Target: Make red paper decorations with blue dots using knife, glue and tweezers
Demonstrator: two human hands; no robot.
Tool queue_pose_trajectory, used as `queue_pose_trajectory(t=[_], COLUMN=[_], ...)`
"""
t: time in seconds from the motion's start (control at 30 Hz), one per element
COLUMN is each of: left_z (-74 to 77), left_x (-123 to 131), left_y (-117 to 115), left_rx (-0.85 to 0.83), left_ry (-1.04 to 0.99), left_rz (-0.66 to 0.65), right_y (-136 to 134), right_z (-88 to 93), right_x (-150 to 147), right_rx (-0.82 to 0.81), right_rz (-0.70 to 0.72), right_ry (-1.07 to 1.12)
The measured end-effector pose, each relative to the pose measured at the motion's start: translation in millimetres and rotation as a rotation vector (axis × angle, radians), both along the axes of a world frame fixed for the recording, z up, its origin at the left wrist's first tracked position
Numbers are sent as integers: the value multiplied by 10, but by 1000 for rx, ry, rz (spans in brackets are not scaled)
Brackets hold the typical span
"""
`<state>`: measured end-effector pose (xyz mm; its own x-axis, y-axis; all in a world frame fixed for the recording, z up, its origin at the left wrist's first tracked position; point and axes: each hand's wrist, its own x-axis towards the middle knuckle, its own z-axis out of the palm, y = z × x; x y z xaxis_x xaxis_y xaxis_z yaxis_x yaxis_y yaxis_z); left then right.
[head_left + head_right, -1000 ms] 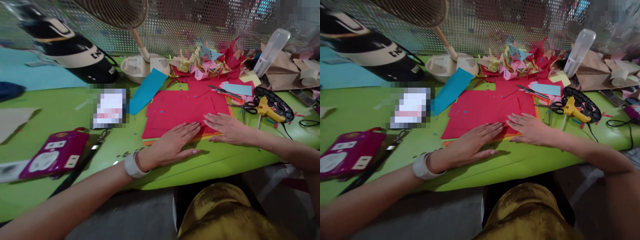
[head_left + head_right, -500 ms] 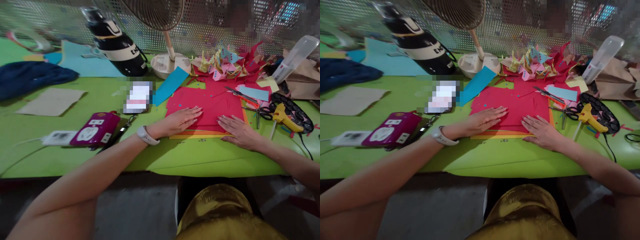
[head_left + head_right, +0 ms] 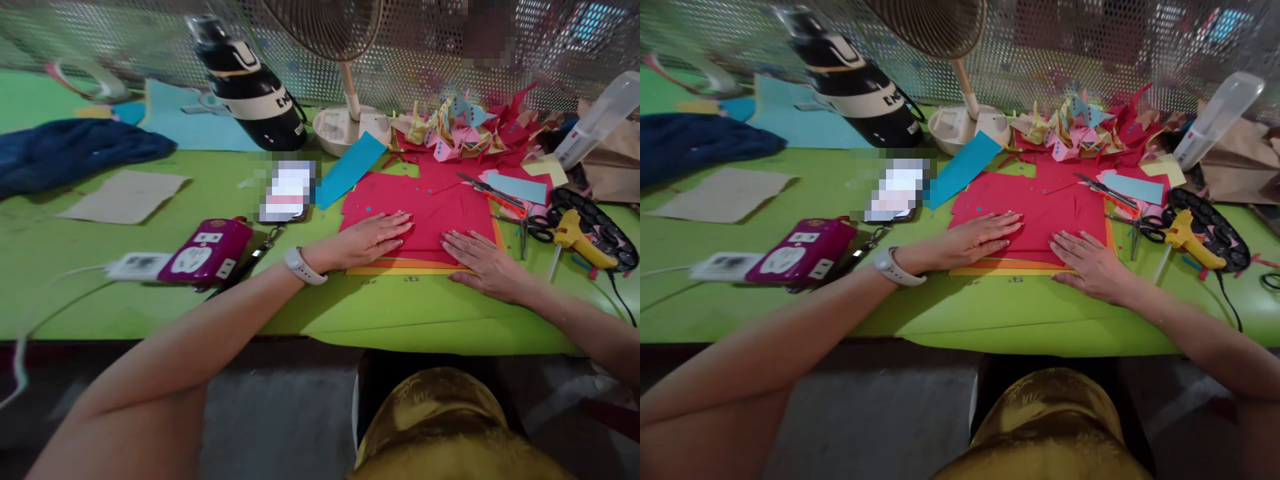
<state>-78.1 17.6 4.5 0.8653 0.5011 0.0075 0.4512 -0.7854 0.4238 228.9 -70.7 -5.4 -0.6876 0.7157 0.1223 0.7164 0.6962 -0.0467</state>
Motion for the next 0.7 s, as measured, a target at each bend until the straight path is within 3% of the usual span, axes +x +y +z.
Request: queue_pose_trajectory(t=[0.37,0.7], left_z=[-21,-132], left_x=[-3,21], left_y=[-1,-93], left_rx=[43,153], left_ry=[29,-68], left_rz=[2,87], right_y=[3,-2], right_z=[10,30], right_x=[-4,-42], right_rx=[-3,-40], right_rz=[1,-7], right_ry=[-4,-13])
